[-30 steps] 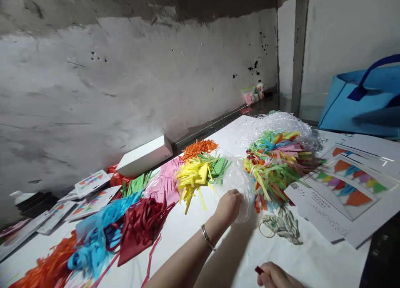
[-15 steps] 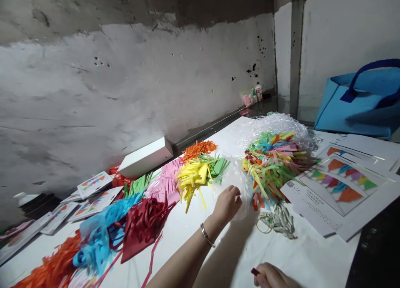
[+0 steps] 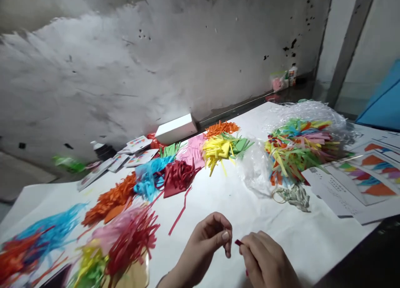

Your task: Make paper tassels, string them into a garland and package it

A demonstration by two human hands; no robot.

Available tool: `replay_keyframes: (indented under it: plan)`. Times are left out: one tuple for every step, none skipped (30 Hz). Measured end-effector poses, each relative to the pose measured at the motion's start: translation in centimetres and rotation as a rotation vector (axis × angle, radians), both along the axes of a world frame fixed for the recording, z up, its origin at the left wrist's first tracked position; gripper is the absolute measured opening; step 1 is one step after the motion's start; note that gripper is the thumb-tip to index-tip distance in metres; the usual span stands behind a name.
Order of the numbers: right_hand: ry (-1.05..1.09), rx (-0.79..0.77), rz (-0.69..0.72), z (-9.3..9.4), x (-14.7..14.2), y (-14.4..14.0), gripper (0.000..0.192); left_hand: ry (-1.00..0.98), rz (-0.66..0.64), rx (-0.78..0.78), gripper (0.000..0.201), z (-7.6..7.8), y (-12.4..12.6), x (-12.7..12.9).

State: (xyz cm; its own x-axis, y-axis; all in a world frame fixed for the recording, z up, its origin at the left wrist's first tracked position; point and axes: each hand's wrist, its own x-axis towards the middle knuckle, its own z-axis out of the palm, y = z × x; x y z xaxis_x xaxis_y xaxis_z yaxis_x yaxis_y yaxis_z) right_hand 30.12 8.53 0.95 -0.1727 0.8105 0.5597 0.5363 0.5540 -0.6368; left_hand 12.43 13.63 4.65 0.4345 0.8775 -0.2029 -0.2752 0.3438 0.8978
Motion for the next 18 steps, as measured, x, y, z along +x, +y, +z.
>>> replay_keyframes:
  plan:
    - [-0.027,-0.007,0.030,0.3,-0.7,-0.2,0.029,0.001,0.024,0.024,0.036,0.0,-1.0,-0.6]
    - [-0.047,-0.023,0.056,0.4,-1.4,-0.5,0.029,0.012,0.046,0.053,0.036,0.1,-1.9,-1.1]
    - [-0.059,-0.044,0.081,0.5,-2.0,-0.8,0.029,0.031,0.064,0.090,0.035,0.1,-2.7,-1.8]
    - [-0.061,-0.058,0.103,0.6,-2.5,-1.2,0.028,0.061,0.080,0.134,0.034,0.1,-3.6,-2.4]
    - [-0.064,-0.067,0.122,0.7,-2.9,-1.5,0.027,0.097,0.093,0.183,0.033,0.1,-4.3,-3.0]
    - [-0.067,-0.072,0.137,0.8,-3.3,-1.9,0.026,0.140,0.103,0.233,0.031,0.1,-5.0,-3.6]
    - [-0.076,-0.080,0.149,0.8,-3.7,-2.3,0.026,0.184,0.111,0.282,0.030,0.1,-5.7,-4.1]
    - [-0.089,-0.085,0.162,0.9,-4.0,-2.6,0.026,0.225,0.116,0.326,0.028,0.1,-6.2,-4.7]
    - [-0.110,-0.089,0.171,1.1,-4.3,-3.0,0.025,0.259,0.117,0.364,0.027,0.1,-6.7,-5.2]
    - [-0.134,-0.088,0.173,1.2,-4.6,-3.3,0.025,0.286,0.117,0.394,0.026,0.1,-7.2,-5.6]
    - [-0.162,-0.085,0.178,1.3,-4.9,-3.5,0.026,0.307,0.119,0.419,0.025,0.1,-7.6,-6.0]
    - [-0.191,-0.072,0.180,1.5,-5.1,-3.8,0.026,0.324,0.123,0.439,0.024,0.1,-7.9,-6.4]
    - [-0.223,-0.048,0.179,1.7,-5.4,-4.0,0.027,0.339,0.125,0.455,0.022,0.1,-8.2,-6.7]
    - [-0.259,-0.017,0.178,1.8,-5.6,-4.2,0.029,0.353,0.123,0.470,0.021,0.0,-8.5,-7.0]
    - [-0.298,0.012,0.175,2.0,-5.8,-4.3,0.029,0.366,0.121,0.485,0.018,-0.1,-8.8,-7.3]
    - [-0.337,0.042,0.170,2.1,-5.9,-4.5,0.029,0.380,0.114,0.500,0.015,-0.3,-9.1,-7.5]
    - [-0.373,0.070,0.160,2.4,-6.0,-4.7,0.029,0.402,0.105,0.519,0.011,-0.4,-9.4,-7.6]
    - [-0.410,0.093,0.161,2.7,-6.1,-4.9,0.029,0.435,0.100,0.542,0.006,-0.6,-9.6,-7.7]
